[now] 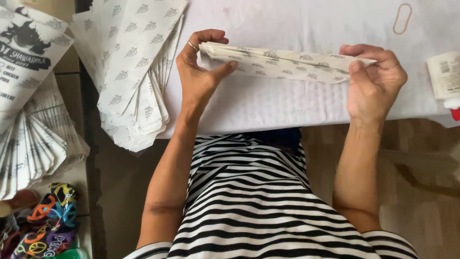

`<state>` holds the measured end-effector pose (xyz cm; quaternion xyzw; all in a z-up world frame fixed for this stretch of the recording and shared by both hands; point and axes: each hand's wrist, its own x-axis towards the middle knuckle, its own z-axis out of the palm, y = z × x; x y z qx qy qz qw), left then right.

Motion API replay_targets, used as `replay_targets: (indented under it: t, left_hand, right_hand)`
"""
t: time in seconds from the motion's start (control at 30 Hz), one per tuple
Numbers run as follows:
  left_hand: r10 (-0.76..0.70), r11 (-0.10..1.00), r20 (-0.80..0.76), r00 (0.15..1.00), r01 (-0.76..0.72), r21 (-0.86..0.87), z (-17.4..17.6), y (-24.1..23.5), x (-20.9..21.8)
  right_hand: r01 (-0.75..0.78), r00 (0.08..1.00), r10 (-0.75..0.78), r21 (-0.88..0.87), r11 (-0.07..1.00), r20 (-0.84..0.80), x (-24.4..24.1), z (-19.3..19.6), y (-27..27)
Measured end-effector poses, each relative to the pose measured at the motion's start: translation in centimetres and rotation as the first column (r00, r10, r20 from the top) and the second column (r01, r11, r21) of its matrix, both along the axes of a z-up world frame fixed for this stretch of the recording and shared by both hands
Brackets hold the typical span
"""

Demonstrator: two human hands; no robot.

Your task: Fanning out printed paper sheets and applying glue to the edges to assemble packaging.

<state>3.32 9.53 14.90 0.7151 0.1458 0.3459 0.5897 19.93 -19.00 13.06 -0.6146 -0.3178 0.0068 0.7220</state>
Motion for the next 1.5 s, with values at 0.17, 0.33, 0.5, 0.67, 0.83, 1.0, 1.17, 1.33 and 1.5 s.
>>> replay_targets:
  t: [0.17,0.33,0.5,0.67,0.83,1.0,1.17,1.33,1.5]
  left_hand:
    - [-0.072,0.994,-0.030,0.997,0.074,0.074,0.5,0.2,0.2]
    - [-0.130,0.988,-0.028,0.991,0.132,0.078,0.3,0.1,0.4]
    - [-0.189,0.978,0.028,0.982,0.185,0.092,-0.5,0.3,0.8]
    - [-0.158,0.979,-0.039,0.987,0.162,0.126,-0.8,0.1,0.8]
    - [-0.138,0.977,-0.064,0.988,0.147,0.158,-0.8,0.0,0.7]
    - [-0.196,0.968,0.010,0.981,0.192,0.163,-0.4,-0.2,0.8]
    - [-0.214,0.962,0.012,0.977,0.209,0.174,-0.1,-0.3,0.8]
    - [-0.200,0.959,-0.006,0.980,0.197,0.205,-0.3,-0.3,0.8]
    - [-0.215,0.952,-0.041,0.976,0.219,0.213,0.0,-0.4,0.8]
  right_hand:
    - [-0.040,0.999,0.037,0.090,0.995,0.028,0.7,-0.1,-1.6]
    - [0.036,0.998,-0.034,0.029,0.999,-0.059,-0.4,0.0,-2.2]
    - [0.017,0.999,-0.015,0.032,0.999,-0.039,-1.6,0.1,-0.9]
    - [0.125,0.986,-0.105,0.159,0.979,-0.128,0.7,-2.0,-1.6]
    - [0.330,0.939,-0.327,0.016,0.944,-0.106,1.1,-2.4,-2.6]
    - [0.378,0.926,-0.376,0.081,0.922,-0.045,0.8,-3.7,-4.4]
    - [0.333,0.935,-0.326,0.035,0.942,-0.137,1.1,-4.8,-4.6]
    - [0.079,0.997,-0.081,-0.080,0.994,-0.019,-1.0,-2.1,-3.3]
    - [-0.251,0.943,0.248,0.013,0.968,-0.221,-1.5,-1.7,-2.7]
